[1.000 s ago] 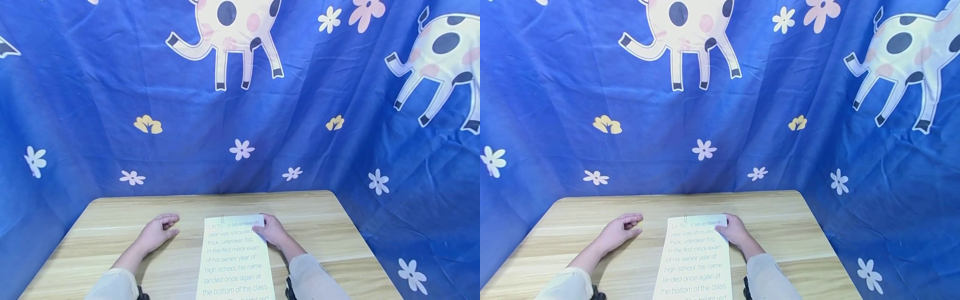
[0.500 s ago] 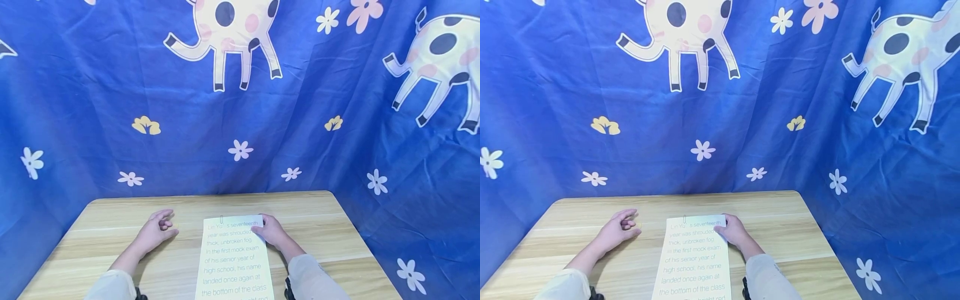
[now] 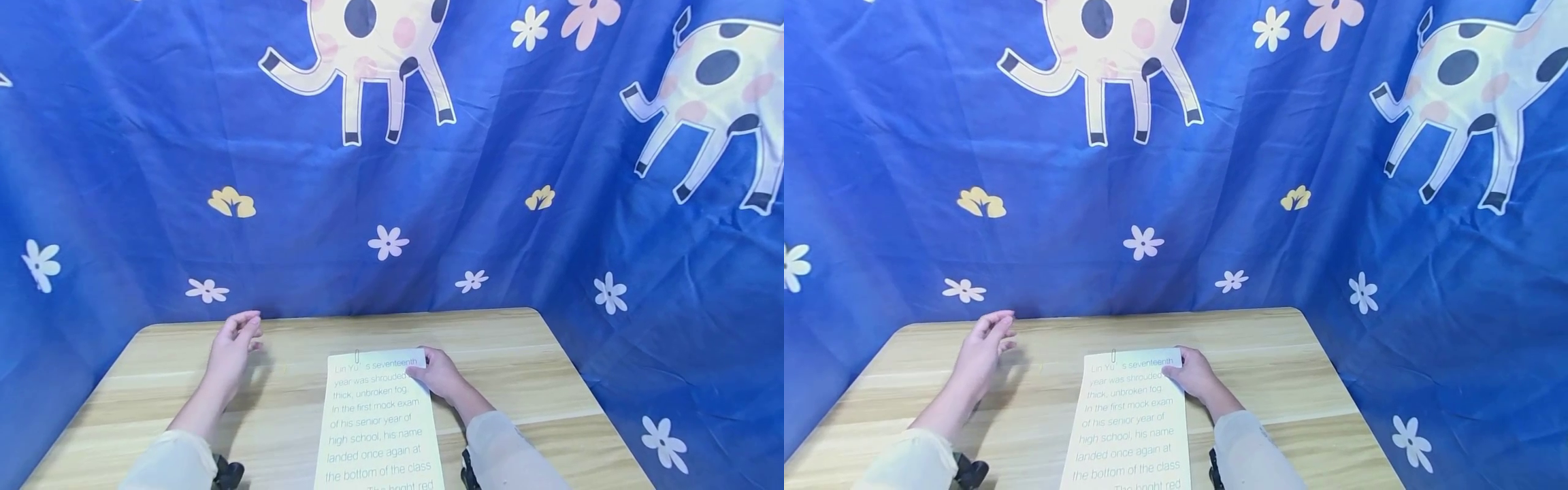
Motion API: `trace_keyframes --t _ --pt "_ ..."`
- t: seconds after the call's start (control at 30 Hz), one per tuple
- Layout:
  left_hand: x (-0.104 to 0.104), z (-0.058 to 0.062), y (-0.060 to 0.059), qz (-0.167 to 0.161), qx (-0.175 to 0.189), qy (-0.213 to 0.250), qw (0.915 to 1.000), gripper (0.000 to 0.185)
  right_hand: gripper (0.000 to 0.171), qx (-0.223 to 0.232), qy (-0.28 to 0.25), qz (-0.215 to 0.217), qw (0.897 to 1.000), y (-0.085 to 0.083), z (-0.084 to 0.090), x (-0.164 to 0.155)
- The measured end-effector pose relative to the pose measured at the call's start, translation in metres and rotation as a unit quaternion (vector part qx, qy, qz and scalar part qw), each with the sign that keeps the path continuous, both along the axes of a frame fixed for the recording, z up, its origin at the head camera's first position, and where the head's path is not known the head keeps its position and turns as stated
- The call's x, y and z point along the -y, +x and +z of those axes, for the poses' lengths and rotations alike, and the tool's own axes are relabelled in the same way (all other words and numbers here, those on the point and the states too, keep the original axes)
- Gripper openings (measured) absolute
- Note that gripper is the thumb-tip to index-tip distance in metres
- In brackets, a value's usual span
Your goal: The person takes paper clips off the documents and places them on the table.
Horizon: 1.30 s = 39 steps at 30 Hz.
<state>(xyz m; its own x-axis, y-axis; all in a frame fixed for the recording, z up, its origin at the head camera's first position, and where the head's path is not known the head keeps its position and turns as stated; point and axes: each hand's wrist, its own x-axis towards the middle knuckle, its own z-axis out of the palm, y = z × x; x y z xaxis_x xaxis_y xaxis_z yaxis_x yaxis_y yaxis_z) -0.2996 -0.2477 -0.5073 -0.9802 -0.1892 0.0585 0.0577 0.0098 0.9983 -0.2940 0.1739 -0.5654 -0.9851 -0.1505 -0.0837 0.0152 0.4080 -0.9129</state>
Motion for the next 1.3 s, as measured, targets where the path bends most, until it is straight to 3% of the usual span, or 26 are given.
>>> trace_keyframes --t 0.07,0.2,0.37,0.7,0.87,1.1,1.3 --pt "-0.013 0.007 0.000 -0.003 -0.015 -0.002 0.9999 0.017 0.028 0.000 -0.004 0.002 1.000 -0.001 0.001 -0.001" --pt "-0.039 0.011 0.002 -0.026 -0.026 -0.072 0.9967 0.027 0.028 -0.002 -0.008 0.005 1.000 -0.001 0.000 -0.001" --pt "-0.067 0.004 0.006 -0.068 -0.034 -0.160 0.9842 0.036 0.027 0.004 -0.014 0.004 1.000 0.000 0.002 0.001" --pt "-0.099 -0.016 0.008 -0.144 -0.025 -0.228 0.9628 0.033 0.028 0.006 -0.012 0.002 1.000 0.000 0.003 0.002" --pt "-0.109 -0.028 0.005 -0.144 -0.007 -0.244 0.9590 0.034 0.028 0.006 -0.012 0.002 1.000 -0.001 0.001 0.001" --pt "-0.126 -0.038 0.003 -0.139 -0.034 -0.300 0.9430 0.041 0.027 0.008 -0.011 0.003 1.000 -0.001 0.000 0.000" --pt "-0.133 -0.045 -0.004 -0.149 -0.037 -0.281 0.9475 0.052 0.027 0.008 -0.002 0.000 1.000 -0.001 0.002 0.001"
